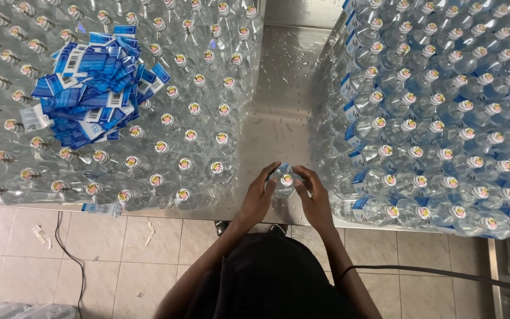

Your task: The person stands at a metal table and repeatedly applies blue and white labels to the necks of clear plastic water bottles. They pick up a label from a pile, wrap it around a bottle, and place the labeled bottle into a larger stack of similar bottles.

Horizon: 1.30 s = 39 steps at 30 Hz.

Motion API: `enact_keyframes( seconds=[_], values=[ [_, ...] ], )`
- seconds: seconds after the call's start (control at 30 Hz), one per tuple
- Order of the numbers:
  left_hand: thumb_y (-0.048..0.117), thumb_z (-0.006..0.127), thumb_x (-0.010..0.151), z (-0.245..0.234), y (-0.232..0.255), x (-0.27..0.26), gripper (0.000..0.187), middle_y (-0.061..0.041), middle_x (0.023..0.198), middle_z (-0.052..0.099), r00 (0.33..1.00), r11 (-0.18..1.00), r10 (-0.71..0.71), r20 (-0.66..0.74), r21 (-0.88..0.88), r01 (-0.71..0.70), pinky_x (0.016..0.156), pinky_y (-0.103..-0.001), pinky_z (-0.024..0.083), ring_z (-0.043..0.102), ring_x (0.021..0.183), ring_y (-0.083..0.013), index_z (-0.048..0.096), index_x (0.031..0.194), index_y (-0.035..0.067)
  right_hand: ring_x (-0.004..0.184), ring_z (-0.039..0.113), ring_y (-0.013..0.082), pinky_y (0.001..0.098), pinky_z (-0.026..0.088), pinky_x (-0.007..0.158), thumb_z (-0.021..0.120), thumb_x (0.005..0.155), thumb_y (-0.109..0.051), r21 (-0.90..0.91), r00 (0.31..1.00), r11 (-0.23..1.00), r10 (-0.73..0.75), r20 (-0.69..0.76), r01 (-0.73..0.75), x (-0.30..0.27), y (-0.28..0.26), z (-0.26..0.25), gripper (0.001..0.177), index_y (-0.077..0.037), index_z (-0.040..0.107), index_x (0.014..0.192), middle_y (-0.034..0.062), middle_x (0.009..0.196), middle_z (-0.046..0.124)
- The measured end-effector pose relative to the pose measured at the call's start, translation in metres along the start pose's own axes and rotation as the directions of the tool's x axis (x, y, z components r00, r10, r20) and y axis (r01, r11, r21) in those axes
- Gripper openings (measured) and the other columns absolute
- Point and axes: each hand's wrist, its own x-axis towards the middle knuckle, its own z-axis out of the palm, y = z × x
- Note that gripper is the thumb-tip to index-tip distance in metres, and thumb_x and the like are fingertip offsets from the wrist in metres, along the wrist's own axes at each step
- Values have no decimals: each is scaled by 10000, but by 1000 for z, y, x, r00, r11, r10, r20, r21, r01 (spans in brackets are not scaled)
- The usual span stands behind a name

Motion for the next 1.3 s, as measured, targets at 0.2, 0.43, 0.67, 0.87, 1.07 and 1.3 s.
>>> enact_keyframes(
  seconds=[0.2, 0.43, 0.67, 0.87, 1.07, 1.3],
  values=[
    [189, 346, 1186, 0, -27, 1, 516, -326, 1672, 427, 1000, 999, -7, 1, -45, 7, 1289, -726, 217, 288, 1578, -568, 397, 1673, 28, 1512, 499, 446, 591, 424, 1228, 570, 1135, -192, 62, 999, 998, 28, -29, -26, -7, 1, 10, 431, -76, 573, 1550, 229, 1548, 632],
    [188, 309, 1179, 1, -25, -4, 548, -284, 1710, 392, 1000, 1000, 6, 17, -2, -6, 1307, -694, 211, 283, 1594, -530, 346, 1711, 61, 1541, 445, 466, 611, 389, 1247, 540, 1143, -195, 113, 999, 993, 38, -19, -36, -13, 8, 18, 494, -66, 497, 1618, 269, 1605, 557],
    [291, 300, 1200, 2, -46, -3, 567, -280, 1709, 408, 1000, 1000, 24, 2, 16, -24, 1302, -657, 247, 317, 1588, -516, 366, 1712, 56, 1566, 399, 454, 621, 316, 1289, 469, 1178, -263, 141, 1000, 990, 26, 4, -26, -17, 47, 25, 528, -79, 437, 1672, 261, 1658, 497],
    [265, 308, 1188, 5, -35, -6, 573, -300, 1690, 423, 996, 991, 59, -70, 127, -49, 1277, -659, 315, 371, 1550, -540, 350, 1709, 31, 1569, 380, 494, 645, 279, 1297, 597, 1096, -403, 52, 999, 999, 10, 45, -12, -24, 16, 22, 798, -42, 268, 1726, 296, 1722, 381],
    [67, 450, 1121, 8, -33, -4, 519, -213, 1558, 612, 991, 878, 105, -89, 477, -50, 1162, -561, 519, 607, 1407, -435, 500, 1638, 74, 1526, 436, 511, 645, 313, 1297, 761, 1004, -241, -83, 997, 995, 54, 54, -49, -26, 4, 25, 930, -30, 225, 1734, 292, 1731, 359],
    [84, 401, 1088, 7, -20, -1, 598, -329, 1604, 513, 987, 921, -145, -71, 354, 161, 1126, -690, 515, 635, 1315, -549, 379, 1686, 85, 1555, 416, 477, 577, 331, 1316, 857, 934, -330, -115, 999, 992, 45, 21, -42, -21, 10, 25, 1007, -25, 297, 1714, 251, 1721, 403]
  ],
)
